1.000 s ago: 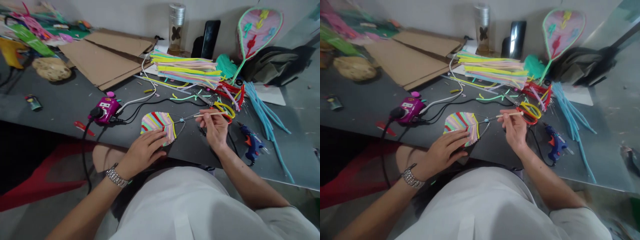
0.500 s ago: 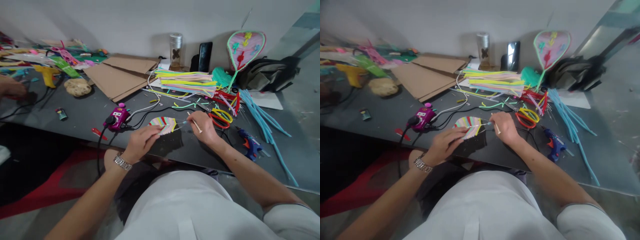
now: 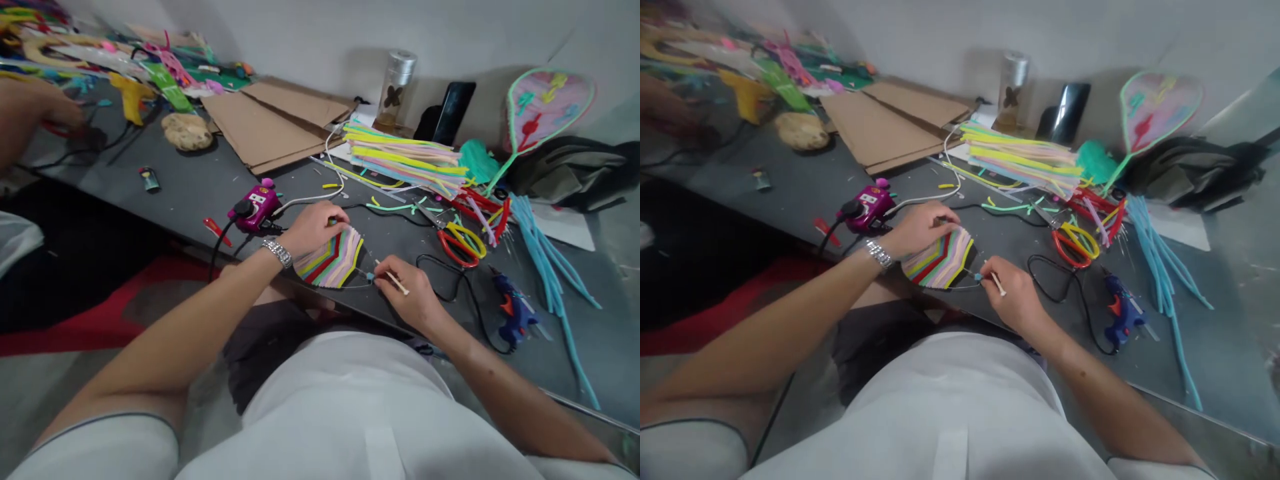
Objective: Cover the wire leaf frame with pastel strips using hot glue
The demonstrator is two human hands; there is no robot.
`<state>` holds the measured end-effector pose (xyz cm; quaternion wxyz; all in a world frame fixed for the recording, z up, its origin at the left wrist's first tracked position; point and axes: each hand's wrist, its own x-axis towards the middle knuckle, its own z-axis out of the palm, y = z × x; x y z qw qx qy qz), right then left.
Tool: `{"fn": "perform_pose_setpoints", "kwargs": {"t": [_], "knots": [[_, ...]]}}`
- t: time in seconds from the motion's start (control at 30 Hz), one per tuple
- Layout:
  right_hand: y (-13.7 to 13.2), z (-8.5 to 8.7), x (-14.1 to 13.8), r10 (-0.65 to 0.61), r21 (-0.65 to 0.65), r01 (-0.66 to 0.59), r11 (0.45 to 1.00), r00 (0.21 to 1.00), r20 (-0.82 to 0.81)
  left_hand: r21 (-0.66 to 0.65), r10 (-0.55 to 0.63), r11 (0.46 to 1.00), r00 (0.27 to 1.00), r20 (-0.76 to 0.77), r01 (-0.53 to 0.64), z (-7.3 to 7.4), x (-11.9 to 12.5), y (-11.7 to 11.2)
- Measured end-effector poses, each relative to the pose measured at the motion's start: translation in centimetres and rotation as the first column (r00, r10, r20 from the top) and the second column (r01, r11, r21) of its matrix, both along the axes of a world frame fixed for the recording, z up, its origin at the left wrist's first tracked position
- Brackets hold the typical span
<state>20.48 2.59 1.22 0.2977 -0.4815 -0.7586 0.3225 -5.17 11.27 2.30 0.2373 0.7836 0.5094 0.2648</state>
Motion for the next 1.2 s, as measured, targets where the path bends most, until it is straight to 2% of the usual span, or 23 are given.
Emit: {"fn": "perform_pose_setpoints", "kwargs": {"t": [0.1, 0.3, 0.37, 0.43, 0.53, 0.73, 0.87, 0.97, 1.2], "knots": [[0.5, 0.0, 0.9, -0.033, 0.053, 0.031, 0.998, 0.999, 0.021, 0.034, 0.014, 0.999, 1.000, -0.007, -0.013, -1.6, 0.4, -1.1], [4.0, -0.4, 0.4, -0.085, -0.084, 0.068, 0.994, 0.970, -0.230, 0.062, 0.072, 0.996, 0.990, -0.121, -0.065, -2.0, 1.0, -5.2], [5.1, -0.8, -0.4, -0.094, -0.079, 0.078, 0.994, 0.972, -0.217, 0.060, 0.089, 0.995, 0.978, -0.191, -0.079, -2.1, 1.6, -6.3], [6.0, -1.0, -0.8, -0.098, -0.077, 0.089, 0.993, 0.987, -0.127, 0.071, 0.084, 0.995, 0.966, -0.244, -0.069, -2.3, 2.2, -6.9], [6.9, -0.8, -0.8, -0.074, -0.120, 0.075, 0.990, 0.997, 0.008, 0.076, 0.071, 0.996, 0.959, -0.275, -0.052, -2.4, 2.6, -7.2], [7.3, -0.3, -0.8, 0.040, -0.214, -0.013, 0.977, 0.992, 0.121, 0.062, 0.028, 0.998, 0.978, -0.208, -0.016, -2.8, 1.9, -6.7], [6.8, -0.1, -1.6, 0.117, -0.152, -0.080, 0.985, 0.961, 0.250, 0.038, -0.021, 0.999, 0.987, -0.159, 0.027, -2.9, 1.4, -6.6], [6.2, 0.0, -1.8, 0.119, -0.123, -0.085, 0.989, 0.945, 0.304, 0.045, -0.053, 0.997, 0.984, -0.173, 0.061, -2.8, 1.3, -6.7], [5.0, -0.3, -1.4, 0.120, -0.051, -0.110, 0.993, 0.958, 0.260, 0.121, -0.091, 0.986, 0.978, -0.187, 0.115, -3.2, 1.5, -6.8]]}}
